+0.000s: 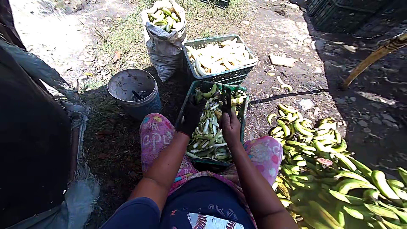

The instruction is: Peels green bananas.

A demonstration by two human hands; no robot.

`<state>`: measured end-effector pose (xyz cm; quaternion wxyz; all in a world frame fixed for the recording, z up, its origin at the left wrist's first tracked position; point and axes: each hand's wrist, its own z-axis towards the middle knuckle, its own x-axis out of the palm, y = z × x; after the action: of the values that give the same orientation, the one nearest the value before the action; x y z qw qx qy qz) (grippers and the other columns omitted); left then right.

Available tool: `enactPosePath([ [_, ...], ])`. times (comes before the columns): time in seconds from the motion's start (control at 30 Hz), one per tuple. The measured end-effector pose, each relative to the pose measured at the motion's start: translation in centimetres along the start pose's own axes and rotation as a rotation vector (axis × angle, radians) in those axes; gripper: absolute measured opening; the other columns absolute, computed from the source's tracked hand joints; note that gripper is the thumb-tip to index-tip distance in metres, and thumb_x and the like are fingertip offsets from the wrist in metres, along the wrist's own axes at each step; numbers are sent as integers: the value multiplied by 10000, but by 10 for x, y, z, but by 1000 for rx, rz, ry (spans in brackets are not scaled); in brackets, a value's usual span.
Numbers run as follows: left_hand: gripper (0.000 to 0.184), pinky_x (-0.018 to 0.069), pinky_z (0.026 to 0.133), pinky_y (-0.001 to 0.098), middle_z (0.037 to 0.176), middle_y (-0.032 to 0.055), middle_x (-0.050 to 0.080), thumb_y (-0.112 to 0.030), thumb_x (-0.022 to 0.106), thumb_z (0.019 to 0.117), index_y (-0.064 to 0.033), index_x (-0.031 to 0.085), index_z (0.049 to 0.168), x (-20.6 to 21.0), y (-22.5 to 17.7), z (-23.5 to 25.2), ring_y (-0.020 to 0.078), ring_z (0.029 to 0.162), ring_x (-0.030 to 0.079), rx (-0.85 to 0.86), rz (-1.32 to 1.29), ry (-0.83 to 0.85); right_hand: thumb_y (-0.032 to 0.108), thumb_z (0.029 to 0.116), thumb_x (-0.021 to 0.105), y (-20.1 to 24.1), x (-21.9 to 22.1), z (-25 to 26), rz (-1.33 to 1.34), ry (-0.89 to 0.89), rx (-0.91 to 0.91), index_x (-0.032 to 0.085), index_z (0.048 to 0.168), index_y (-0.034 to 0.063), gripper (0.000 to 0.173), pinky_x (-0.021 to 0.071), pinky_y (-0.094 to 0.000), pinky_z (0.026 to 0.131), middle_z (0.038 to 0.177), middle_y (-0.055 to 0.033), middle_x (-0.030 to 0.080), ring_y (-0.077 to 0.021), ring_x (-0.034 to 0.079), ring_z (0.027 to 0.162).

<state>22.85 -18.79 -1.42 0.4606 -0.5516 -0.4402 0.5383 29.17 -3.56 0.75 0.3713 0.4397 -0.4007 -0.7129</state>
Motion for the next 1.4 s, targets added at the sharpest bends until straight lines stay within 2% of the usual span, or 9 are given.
enactPosePath([
  [0.23,317,520,607,351,936,35,612,-400,610,1006,-211,586,1259,-16,4,1,142,734,578,-74,-303,157,562,1087,348,-99,19,-37,-182,474,728,593,1297,101,563,518,-436,616,770,-87,597,-221,580,627],
  [0.3,331,543,695,364,1055,58,634,-377,542,1050,-183,579,1316,-24,-4,3,149,840,603,-155,-312,189,481,1096,404,-92,13,-45,-104,385,680,584,1330,94,487,516,-387,603,764,-57,595,-177,572,614],
  [0.47,561,498,975,422,1327,152,589,-468,280,1108,-78,487,1454,-4,-25,34,205,1131,593,-247,-125,288,557,1052,405,-65,-12,-22,-224,333,270,602,1417,130,596,500,-519,1008,1248,-148,693,-261,659,1142],
  [0.6,372,514,684,372,1058,104,627,-370,436,1081,-117,573,1317,-2,12,-5,159,830,583,-108,-103,337,617,1018,462,-67,-22,-2,-398,379,212,614,1419,185,609,464,-603,1050,1307,-158,660,-335,613,1232],
  [0.7,306,495,666,370,973,108,584,-240,406,1094,-83,551,1312,16,22,-23,167,764,543,-227,-130,342,547,986,613,-71,-24,16,-642,226,155,647,1395,214,528,475,-657,950,1211,-225,667,-429,629,1127],
  [0.9,504,496,505,257,762,-7,587,-650,414,1011,-191,607,1091,30,41,-26,94,582,555,-540,-672,284,575,1053,439,-64,-30,25,-609,26,279,615,1410,226,529,481,-681,878,1211,-209,663,-424,637,1105],
  [1.13,447,446,1079,465,1453,172,533,-247,407,1109,-75,405,1522,14,-13,-13,263,1304,537,13,-7,5,614,1027,444,-44,-11,-26,-511,217,223,630,1410,242,565,483,-622,958,1162,-183,693,-371,654,1104],
  [1.3,306,538,756,325,1110,71,637,-177,498,1044,-110,574,1333,6,12,-20,117,907,612,-75,-151,466,562,1023,524,-58,-30,22,-677,32,146,652,1387,217,518,473,-669,883,1156,-252,664,-454,637,1063],
  [1.4,330,549,781,314,1144,51,645,-282,435,1082,-148,565,1354,10,25,-16,110,937,629,-129,-215,462,583,1051,439,-59,-31,30,-674,34,208,641,1394,225,536,480,-676,855,1168,-232,671,-446,645,1056],
])
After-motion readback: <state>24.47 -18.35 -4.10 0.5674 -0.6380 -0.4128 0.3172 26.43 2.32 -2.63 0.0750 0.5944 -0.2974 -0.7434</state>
